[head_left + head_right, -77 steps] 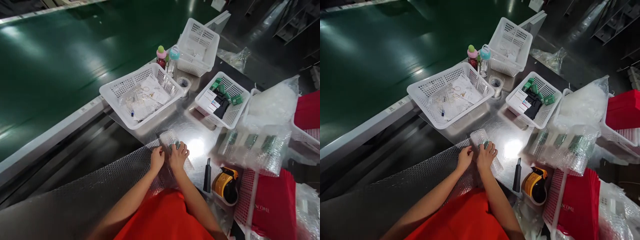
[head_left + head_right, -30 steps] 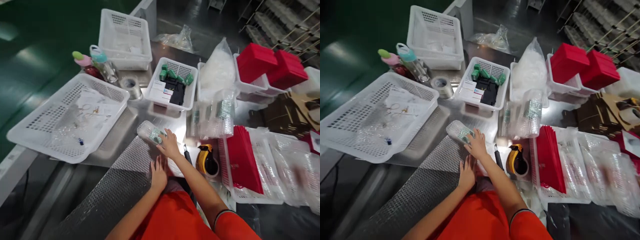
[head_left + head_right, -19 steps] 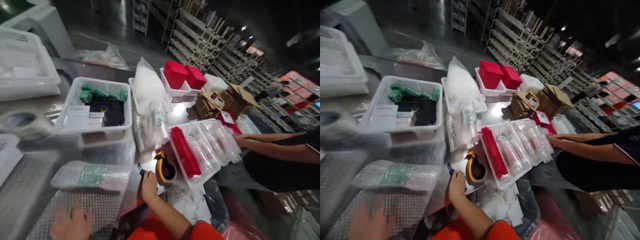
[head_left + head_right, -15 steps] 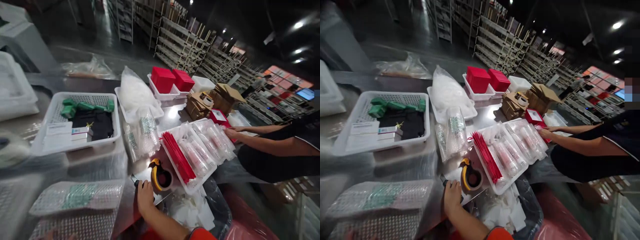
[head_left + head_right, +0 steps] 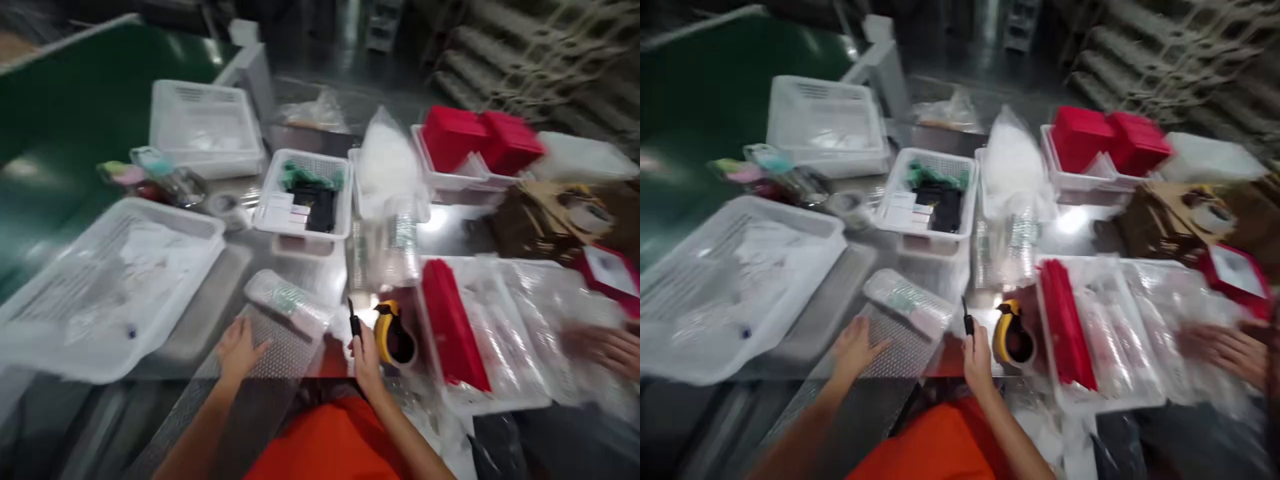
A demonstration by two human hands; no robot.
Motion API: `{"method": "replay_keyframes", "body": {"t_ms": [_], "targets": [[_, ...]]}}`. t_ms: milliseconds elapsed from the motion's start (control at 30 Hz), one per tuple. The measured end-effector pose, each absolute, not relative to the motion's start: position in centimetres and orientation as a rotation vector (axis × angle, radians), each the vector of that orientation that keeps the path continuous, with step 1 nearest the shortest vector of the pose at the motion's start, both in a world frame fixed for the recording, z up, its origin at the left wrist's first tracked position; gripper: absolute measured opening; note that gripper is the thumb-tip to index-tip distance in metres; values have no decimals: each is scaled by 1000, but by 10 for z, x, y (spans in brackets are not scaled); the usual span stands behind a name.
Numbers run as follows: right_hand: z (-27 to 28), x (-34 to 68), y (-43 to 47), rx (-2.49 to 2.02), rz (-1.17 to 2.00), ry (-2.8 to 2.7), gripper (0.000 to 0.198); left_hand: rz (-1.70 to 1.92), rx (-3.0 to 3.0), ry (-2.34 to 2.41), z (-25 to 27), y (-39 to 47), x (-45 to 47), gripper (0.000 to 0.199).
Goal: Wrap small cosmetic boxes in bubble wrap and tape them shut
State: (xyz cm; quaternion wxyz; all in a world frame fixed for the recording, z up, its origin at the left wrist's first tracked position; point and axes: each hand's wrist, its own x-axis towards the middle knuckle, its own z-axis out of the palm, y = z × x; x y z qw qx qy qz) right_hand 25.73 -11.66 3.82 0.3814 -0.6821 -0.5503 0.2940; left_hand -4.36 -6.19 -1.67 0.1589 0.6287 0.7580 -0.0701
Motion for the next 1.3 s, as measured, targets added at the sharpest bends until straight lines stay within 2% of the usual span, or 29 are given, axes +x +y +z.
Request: {"method": "replay_keyframes", "body": {"t_ms": [200,400,567,933,1033,1133,1300], "targets": [[39,176,-81,-1493,910,-2086,47,-157,1691,2142,-19,-56,-59,95],[17,94,-40,-1834,791,-2695,57,-59,1692,2051,-24,-69,-66,110],[11,70,-19,-1815,736,-2840,68,-34,1657,2007,-29,-70,-70,113],[7,42,-8,-1788,743,-2857,62,9,1646,2024,-36,-74,-70,107],[8,64,-20,-1779,757,-2877,65,-54,1652,2027,-36,-75,-70,111],[13,134,-62,-1836,797,-2905,69,-137,1654,2040,-34,-73,-70,114],[42,278,-160,-2336,814,-2697,73,-209,1717,2043,-30,-78,-67,113]]}}
